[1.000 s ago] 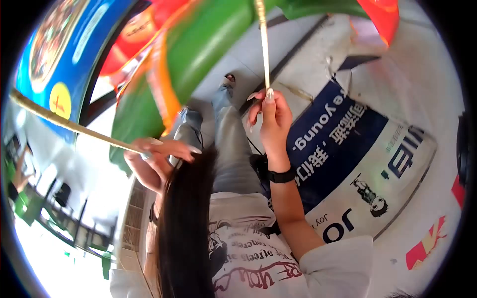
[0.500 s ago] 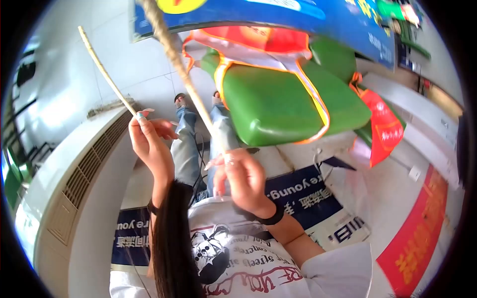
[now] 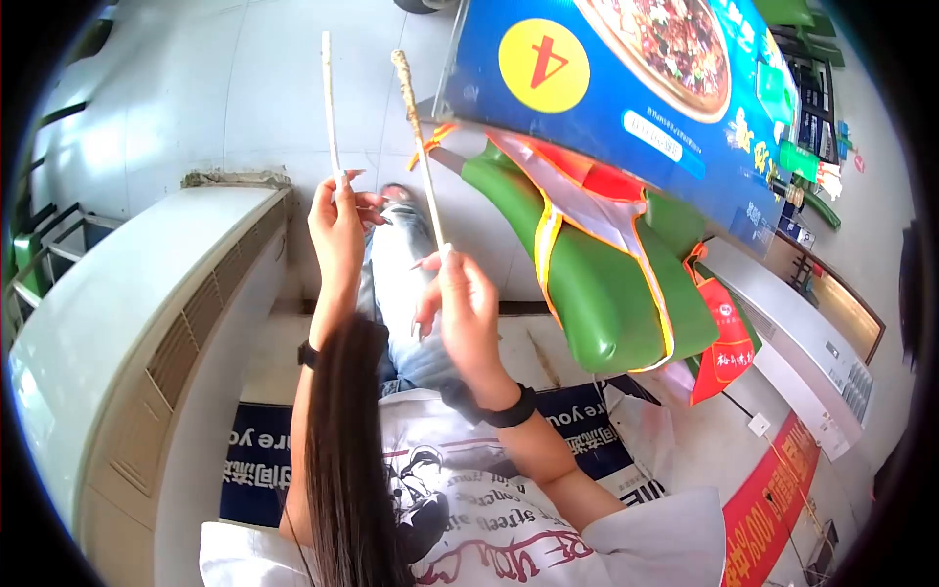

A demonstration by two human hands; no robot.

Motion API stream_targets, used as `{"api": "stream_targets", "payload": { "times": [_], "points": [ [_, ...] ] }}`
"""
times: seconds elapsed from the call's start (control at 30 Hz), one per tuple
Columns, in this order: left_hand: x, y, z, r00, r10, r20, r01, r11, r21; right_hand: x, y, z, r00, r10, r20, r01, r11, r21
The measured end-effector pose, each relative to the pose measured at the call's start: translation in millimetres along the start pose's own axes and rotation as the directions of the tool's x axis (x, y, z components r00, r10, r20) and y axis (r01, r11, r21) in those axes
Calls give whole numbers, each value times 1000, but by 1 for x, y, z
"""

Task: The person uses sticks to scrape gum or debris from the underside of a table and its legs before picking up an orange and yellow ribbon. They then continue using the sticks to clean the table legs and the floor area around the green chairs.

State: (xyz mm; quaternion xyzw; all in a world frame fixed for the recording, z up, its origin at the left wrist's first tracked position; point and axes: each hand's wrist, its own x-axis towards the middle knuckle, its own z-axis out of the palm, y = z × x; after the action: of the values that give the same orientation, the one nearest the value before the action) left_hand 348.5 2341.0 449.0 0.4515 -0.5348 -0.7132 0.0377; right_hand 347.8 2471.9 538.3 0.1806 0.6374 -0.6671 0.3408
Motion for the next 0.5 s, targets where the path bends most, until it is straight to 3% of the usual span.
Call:
{"api": "stream_targets", "payload": {
  "times": [0.13,0.33,0.37,0.5],
  "points": [
    [51,14,8,970,-77,231,50,991,121,38,-30,36,999,22,26,-23,999,24],
    [152,25,32,965,-113,236,8,913,407,142,-83,73,998,65,-19,-64,996,70],
    [172,27,36,962,-153,227,53,917,394,162,-92,79,996,79,-30,-74,987,141],
    [250,28,62,916,-287,282,167,908,384,229,-108,100,973,166,-157,-149,982,117]
  ]
}}
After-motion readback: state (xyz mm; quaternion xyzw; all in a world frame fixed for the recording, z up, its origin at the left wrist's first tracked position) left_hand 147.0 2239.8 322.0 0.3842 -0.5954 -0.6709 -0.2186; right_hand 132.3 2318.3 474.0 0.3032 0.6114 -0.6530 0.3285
